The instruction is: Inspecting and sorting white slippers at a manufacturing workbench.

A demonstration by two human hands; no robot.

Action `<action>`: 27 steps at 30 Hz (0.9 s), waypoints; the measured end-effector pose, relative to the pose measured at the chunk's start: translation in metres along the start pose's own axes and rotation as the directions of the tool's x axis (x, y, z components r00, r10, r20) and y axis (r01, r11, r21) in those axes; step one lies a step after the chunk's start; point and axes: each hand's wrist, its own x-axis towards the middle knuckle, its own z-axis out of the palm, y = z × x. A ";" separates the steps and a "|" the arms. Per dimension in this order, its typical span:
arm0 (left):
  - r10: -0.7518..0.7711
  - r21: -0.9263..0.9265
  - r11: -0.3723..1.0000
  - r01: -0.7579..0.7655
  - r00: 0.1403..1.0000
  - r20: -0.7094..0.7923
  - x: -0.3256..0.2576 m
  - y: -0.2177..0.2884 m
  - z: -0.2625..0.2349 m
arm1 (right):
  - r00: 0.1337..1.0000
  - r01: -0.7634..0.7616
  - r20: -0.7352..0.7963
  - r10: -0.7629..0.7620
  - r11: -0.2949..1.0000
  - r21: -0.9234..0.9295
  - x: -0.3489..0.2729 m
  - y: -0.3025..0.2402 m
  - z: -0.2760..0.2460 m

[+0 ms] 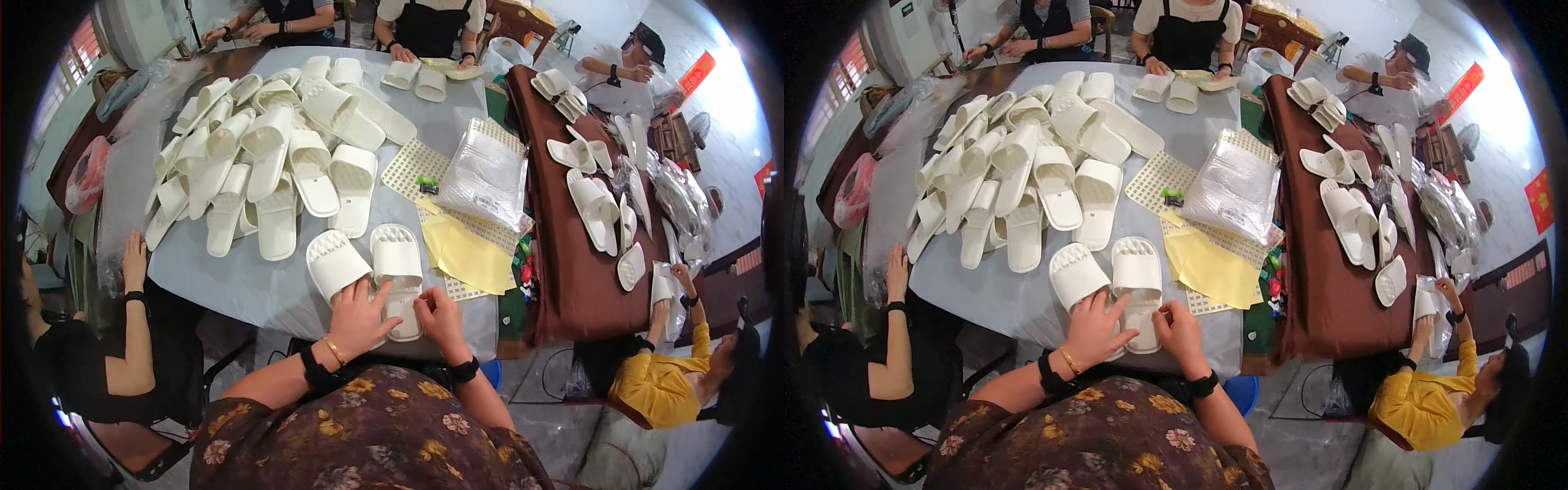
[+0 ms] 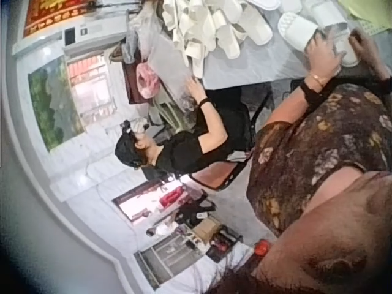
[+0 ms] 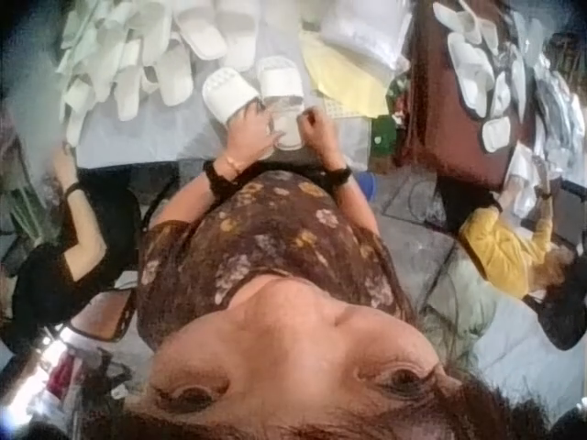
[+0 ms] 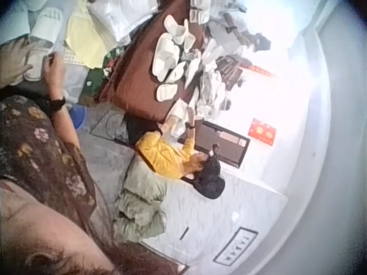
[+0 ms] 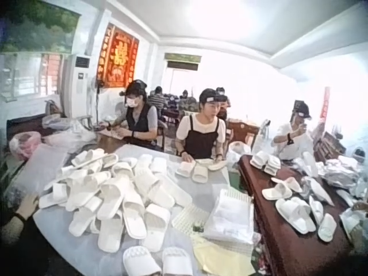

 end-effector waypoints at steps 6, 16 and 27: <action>-0.058 0.124 0.990 0.061 0.998 -0.031 0.008 0.001 0.004 | 1.000 -0.024 0.005 0.024 0.998 0.063 0.002 0.003 0.001; -0.004 -0.046 0.999 0.000 0.995 -0.100 -0.019 -0.009 -0.024 | 0.999 -0.044 -0.011 0.047 0.982 0.186 0.001 0.015 0.000; 0.031 0.047 0.999 -0.012 0.902 -0.430 0.045 -0.076 -0.173 | 0.998 -0.053 -0.031 0.059 0.987 0.154 0.000 -0.007 -0.002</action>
